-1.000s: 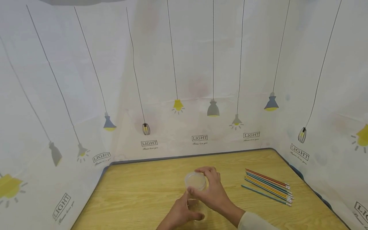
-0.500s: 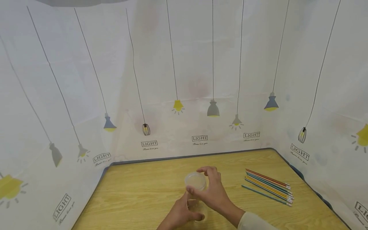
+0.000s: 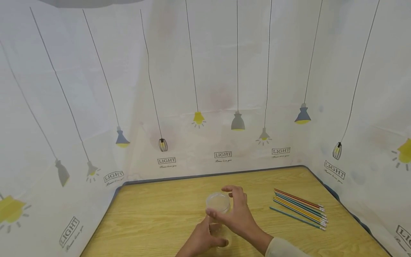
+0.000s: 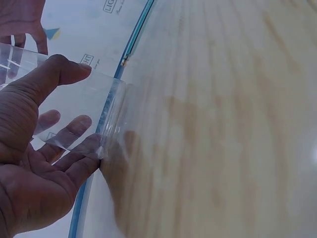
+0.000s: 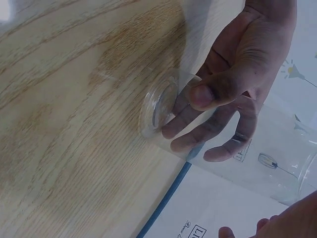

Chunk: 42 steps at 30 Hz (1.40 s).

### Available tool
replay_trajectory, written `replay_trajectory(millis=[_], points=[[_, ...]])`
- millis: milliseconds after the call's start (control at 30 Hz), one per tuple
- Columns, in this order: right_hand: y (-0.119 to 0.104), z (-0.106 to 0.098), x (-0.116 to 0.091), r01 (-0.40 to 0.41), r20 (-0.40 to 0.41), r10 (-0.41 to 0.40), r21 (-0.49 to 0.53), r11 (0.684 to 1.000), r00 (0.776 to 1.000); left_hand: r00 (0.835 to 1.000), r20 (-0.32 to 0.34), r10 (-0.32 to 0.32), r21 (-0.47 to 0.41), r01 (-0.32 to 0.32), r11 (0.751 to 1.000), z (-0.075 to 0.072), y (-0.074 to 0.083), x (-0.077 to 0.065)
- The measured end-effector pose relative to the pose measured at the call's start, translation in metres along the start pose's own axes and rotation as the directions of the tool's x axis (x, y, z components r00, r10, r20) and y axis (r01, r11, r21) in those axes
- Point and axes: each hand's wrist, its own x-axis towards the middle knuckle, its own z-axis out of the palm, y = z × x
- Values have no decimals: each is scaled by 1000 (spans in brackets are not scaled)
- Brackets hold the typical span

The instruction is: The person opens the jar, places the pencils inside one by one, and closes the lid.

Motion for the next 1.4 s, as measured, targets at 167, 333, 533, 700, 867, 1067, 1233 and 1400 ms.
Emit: replay_trajectory(millis=[167, 333, 533, 700, 867, 1067, 1233, 1400], points=[[0, 1, 0, 18, -22, -19, -13, 1000, 1000, 1000, 1, 4, 8, -4, 1000, 1, 0, 0], [2, 0, 2, 58, -7, -57, 17, 998, 998, 1000, 6, 14, 16, -14, 1000, 0, 1, 0], [2, -1, 1, 50, 29, -51, 29, 998, 998, 1000, 0, 11, 18, -11, 1000, 0, 2, 0], [0, 0, 0, 14, 14, -15, 23, 1000, 1000, 1000, -6, 8, 46, -8, 999, 2, 0, 1], [-2, 0, 0, 1, -10, 0, 25, 1000, 1000, 1000, -14, 11, 64, -10, 998, 1, -1, 3], [0, 0, 1, 37, 5, -38, 34, 999, 999, 1000, -12, 10, 60, -9, 998, 0, 0, 2], [2, 0, 1, 48, 24, -49, 47, 998, 999, 1000, -7, 16, 39, -16, 999, 1, -2, 2], [1, 1, -1, 21, 13, -22, 25, 999, 1000, 1000, 9, 10, 1, -10, 1000, 2, -5, 2]])
